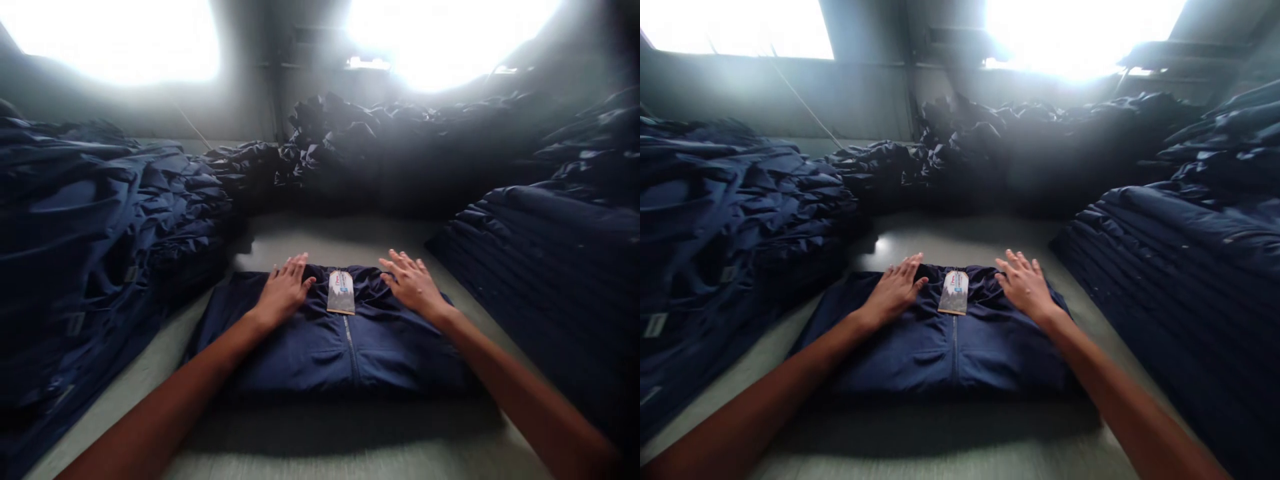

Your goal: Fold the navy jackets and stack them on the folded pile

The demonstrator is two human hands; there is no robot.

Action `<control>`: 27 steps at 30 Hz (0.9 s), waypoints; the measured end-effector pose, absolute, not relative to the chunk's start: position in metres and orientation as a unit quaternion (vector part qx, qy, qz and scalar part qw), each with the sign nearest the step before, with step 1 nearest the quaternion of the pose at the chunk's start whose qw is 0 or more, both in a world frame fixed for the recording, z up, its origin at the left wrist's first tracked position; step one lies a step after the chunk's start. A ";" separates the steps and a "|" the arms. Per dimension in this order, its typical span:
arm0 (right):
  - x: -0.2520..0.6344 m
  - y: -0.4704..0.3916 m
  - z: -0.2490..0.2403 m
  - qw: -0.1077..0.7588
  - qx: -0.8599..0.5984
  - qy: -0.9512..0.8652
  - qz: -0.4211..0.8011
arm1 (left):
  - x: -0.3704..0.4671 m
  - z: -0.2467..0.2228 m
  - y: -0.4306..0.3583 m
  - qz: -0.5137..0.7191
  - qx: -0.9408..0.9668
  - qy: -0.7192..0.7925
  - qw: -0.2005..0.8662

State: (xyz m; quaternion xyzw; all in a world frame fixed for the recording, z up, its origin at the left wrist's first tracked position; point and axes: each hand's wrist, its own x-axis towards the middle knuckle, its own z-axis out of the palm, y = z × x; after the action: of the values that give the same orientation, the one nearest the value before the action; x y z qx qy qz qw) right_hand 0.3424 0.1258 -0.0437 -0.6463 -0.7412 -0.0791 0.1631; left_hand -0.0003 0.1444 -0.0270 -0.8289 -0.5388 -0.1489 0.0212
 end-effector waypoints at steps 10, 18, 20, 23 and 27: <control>0.403 0.146 -0.090 0.112 -0.688 -0.716 -0.022 | -0.065 -0.054 0.189 -0.025 -0.749 -0.661 -0.043; 0.392 0.134 -0.072 0.124 -0.707 -0.694 -0.056 | -0.070 -0.065 0.198 -0.042 -0.754 -0.654 -0.036; 0.386 0.127 -0.064 0.098 -0.716 -0.687 -0.077 | -0.070 -0.064 0.200 -0.044 -0.754 -0.654 -0.033; 0.377 0.109 -0.050 0.059 -0.719 -0.687 -0.080 | -0.066 -0.056 0.194 -0.024 -0.755 -0.655 -0.031; 0.380 0.061 -0.036 0.030 -0.730 -0.682 -0.046 | -0.062 -0.035 0.175 0.013 -0.799 -0.600 -0.026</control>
State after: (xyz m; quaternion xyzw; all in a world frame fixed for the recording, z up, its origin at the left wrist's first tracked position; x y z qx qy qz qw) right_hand 0.3803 0.0614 -0.0356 -0.7296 -0.6816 -0.0459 0.0305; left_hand -0.0625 0.1748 -0.0355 -0.7994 -0.6000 0.0127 -0.0265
